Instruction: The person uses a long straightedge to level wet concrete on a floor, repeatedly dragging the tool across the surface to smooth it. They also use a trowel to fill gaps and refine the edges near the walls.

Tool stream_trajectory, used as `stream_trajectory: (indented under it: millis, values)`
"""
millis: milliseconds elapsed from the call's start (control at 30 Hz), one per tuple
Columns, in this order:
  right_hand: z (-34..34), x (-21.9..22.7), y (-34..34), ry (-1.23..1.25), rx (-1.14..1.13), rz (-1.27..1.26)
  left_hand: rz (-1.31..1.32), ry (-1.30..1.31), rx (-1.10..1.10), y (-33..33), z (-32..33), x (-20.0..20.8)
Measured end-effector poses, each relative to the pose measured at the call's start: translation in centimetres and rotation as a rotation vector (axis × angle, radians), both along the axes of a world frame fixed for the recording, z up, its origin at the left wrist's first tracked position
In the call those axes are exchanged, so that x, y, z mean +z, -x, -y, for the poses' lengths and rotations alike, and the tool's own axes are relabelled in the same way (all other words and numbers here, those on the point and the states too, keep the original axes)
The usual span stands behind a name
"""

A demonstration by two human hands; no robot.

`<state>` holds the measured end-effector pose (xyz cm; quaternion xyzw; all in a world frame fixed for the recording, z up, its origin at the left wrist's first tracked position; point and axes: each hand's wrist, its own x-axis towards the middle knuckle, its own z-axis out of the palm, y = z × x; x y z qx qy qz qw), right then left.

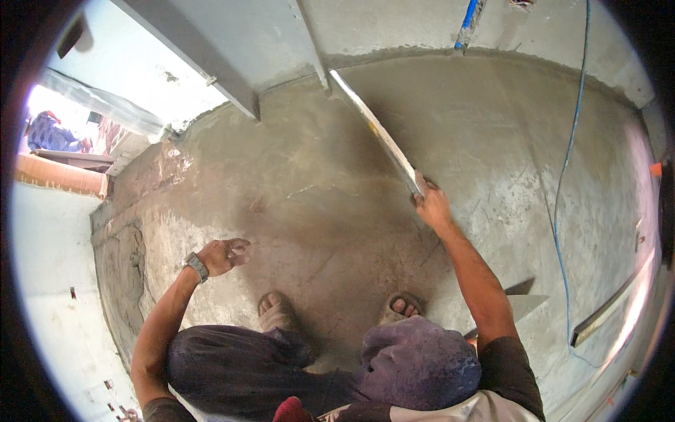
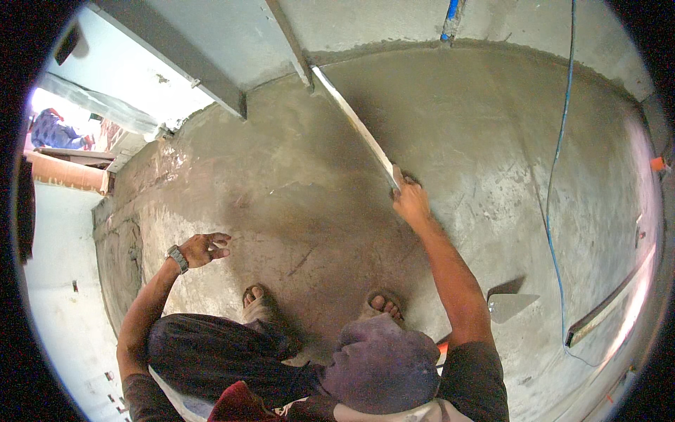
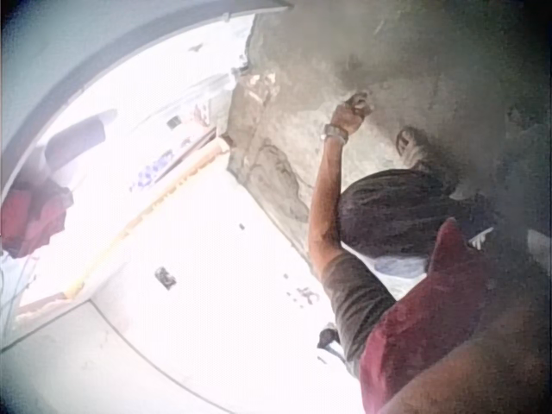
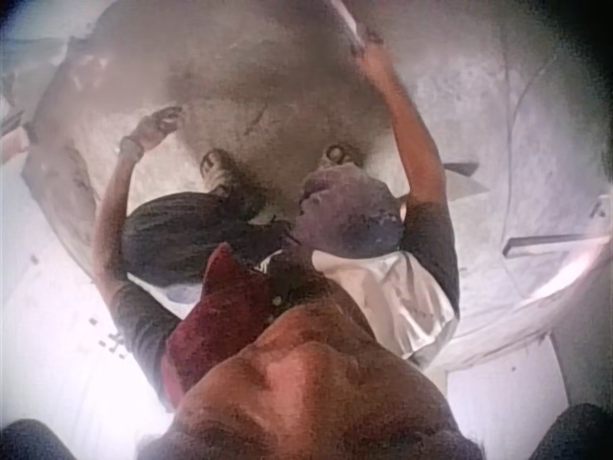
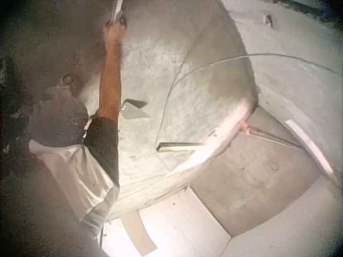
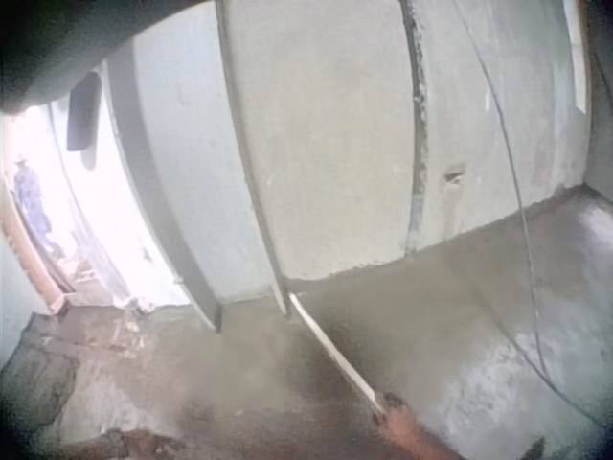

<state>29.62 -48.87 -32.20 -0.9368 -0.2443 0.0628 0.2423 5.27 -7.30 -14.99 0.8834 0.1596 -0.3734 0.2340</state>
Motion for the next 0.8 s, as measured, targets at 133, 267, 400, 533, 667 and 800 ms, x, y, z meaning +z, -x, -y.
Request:
stream_trajectory:
  millis: [133,267,400,533,667,800]
  values:
    - [0.4,0.4,1.4,-0.027,-0.016,-0.066,-0.032,-0.007,0.003,0.3,-0.1,-0.1]
    - [1.6,-0.1,3.0,0.015,0.006,-0.012,-0.015,-0.016,-0.035,0.1,-0.4,-0.4]
    - [2.2,0.8,5.0,0.059,-0.014,-0.118,-0.021,-0.017,-0.036,-0.1,-0.3,-0.4]
    - [3.9,-0.7,7.5,-0.026,-0.002,-0.001,-0.031,0.0,-0.02,-0.6,0.2,-0.1]
    - [6.2,-0.1,9.8,-0.017,-0.007,-0.028,-0.023,0.013,0.012,-0.5,0.0,-0.1]
    - [8.9,0.2,10.6,-0.076,-0.113,-0.029,-0.028,-0.002,-0.021,-0.6,-0.1,-0.1]
